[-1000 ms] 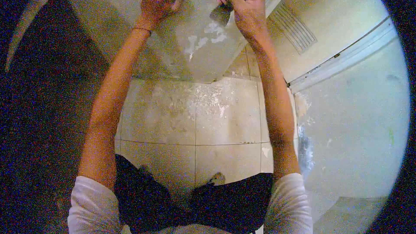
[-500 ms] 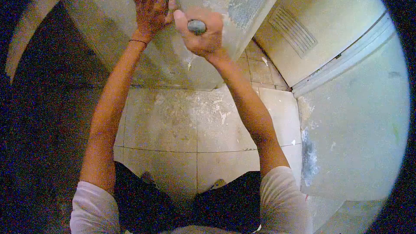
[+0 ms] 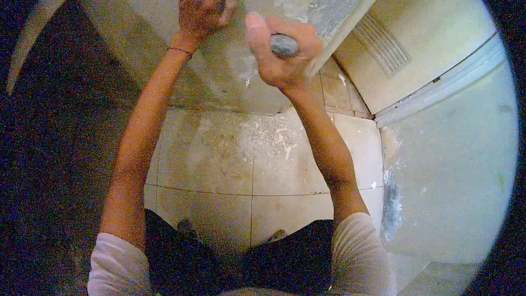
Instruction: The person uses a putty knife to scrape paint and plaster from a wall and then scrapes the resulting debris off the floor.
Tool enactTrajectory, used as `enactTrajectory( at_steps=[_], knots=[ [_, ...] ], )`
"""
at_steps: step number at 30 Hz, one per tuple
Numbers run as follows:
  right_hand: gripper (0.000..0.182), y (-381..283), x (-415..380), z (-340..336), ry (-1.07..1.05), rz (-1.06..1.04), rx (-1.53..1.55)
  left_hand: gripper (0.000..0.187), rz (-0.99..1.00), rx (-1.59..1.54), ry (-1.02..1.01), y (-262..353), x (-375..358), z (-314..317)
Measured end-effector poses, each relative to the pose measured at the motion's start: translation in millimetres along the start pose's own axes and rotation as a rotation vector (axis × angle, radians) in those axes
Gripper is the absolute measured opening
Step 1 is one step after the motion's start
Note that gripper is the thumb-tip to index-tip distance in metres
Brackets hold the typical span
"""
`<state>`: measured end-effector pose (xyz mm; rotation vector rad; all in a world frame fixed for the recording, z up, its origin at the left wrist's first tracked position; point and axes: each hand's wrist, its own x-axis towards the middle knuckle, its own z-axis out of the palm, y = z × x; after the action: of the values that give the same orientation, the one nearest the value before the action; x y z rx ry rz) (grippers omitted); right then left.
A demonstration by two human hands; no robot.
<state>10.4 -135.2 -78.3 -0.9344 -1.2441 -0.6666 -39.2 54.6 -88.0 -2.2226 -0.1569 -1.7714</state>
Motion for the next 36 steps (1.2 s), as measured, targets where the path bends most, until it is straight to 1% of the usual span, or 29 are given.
enactTrajectory(
  at_steps=[1, 2, 3, 5, 6, 8, 9, 11, 12, 13, 15, 17, 19, 20, 22, 23, 25, 26, 27, 29, 30, 31, 33, 35, 36],
  knots=[
    [0.031, -8, 3, -5, -0.111, 0.147, 0.185, 0.064, 0.004, 0.004, 0.003, -1, -1, 1],
    [0.032, -2, 0, -2, -0.085, 0.087, 0.178, 0.063, 0.011, 0.004, 0.009, -1, 0, 3],
    [0.032, 9, -7, 0, -0.085, 0.085, 0.171, 0.063, 0.011, -0.002, 0.012, 0, 0, 4],
    [0.03, 28, -20, 1, -0.201, 0.139, -0.21, 0.063, 0.014, 0.012, 0.032, 1, 1, 3],
    [0.03, 24, -19, -1, -0.194, 0.137, -0.216, 0.063, 0.02, 0.006, 0.035, 3, 1, 2],
    [0.032, 7, -16, -1, -0.228, 0.008, -0.251, 0.064, 0.004, 0.089, -0.03, 1, 1, 2],
    [0.032, -4, -10, -1, -0.23, 0.01, -0.247, 0.064, 0.002, 0.092, -0.032, -1, 0, 2],
    [0.039, -22, 3, -8, -0.208, -0.106, -0.075, 0.064, -0.004, 0.012, -0.006, -1, -1, 4],
    [0.039, -19, 1, -13, -0.206, 0.057, 0.195, 0.064, -0.012, 0.01, -0.002, -1, 0, 3],
    [0.039, -11, -1, -15, -0.211, 0.054, 0.189, 0.064, -0.009, 0.0, 0.011, 0, 1, 3],
    [0.03, 18, -5, -19, -0.139, 0.16, -0.035, 0.065, -0.003, -0.018, 0.027, 1, 2, 2],
    [0.027, 29, -12, -21, -0.102, 0.168, -0.098, 0.065, -0.003, 0.0, 0.006, 1, 3, 1],
    [0.019, 12, -4, -23, -0.079, 0.066, 0.012, 0.065, 0.009, 0.008, 0.012, 1, 3, 4],
    [0.019, 0, 7, -26, -0.086, 0.069, 0.018, 0.065, 0.005, 0.019, 0.014, 0, 0, 4],
    [0.021, -26, 36, -32, -0.09, 0.145, 0.566, 0.065, -0.009, 0.01, -0.001, 0, -1, 1],
    [0.021, -17, 36, -30, -0.095, 0.145, 0.564, 0.066, -0.007, -0.004, -0.009, 1, 2, 0],
    [0.026, 7, 33, -17, 0.045, 0.059, -0.016, 0.067, 0.002, 0.017, 0.008, 1, 2, 2],
    [0.031, 8, 29, -11, 0.01, 0.262, 0.032, 0.068, 0.015, 0.041, 0.025, 1, 3, 3],
    [0.031, 14, 24, -14, 0.017, 0.259, 0.03, 0.068, 0.022, 0.037, 0.027, 2, 3, 3],
    [0.035, 30, 12, -17, -0.115, 0.488, 0.168, 0.07, 0.005, 0.028, 0.002, 0, 2, 2],
    [0.037, 22, 13, -16, -0.094, 0.417, 0.106, 0.07, 0.008, 0.032, 0.003, 0, 2, 1],
    [0.037, 15, 18, -16, -0.097, 0.415, 0.111, 0.07, 0.011, 0.01, 0.013, 0, 2, 0],
    [0.038, 3, 31, -19, -0.001, 0.269, 0.226, 0.071, 0.005, -0.01, 0.022, 2, 1, -1],
    [0.039, 1, 34, -23, 0.007, 0.261, 0.289, 0.071, 0.003, -0.037, 0.011, 3, 3, -3],
    [0.036, 11, 30, -24, 0.018, 0.305, 0.317, 0.071, 0.008, -0.039, 0.014, 3, 3, -3]
  ],
)
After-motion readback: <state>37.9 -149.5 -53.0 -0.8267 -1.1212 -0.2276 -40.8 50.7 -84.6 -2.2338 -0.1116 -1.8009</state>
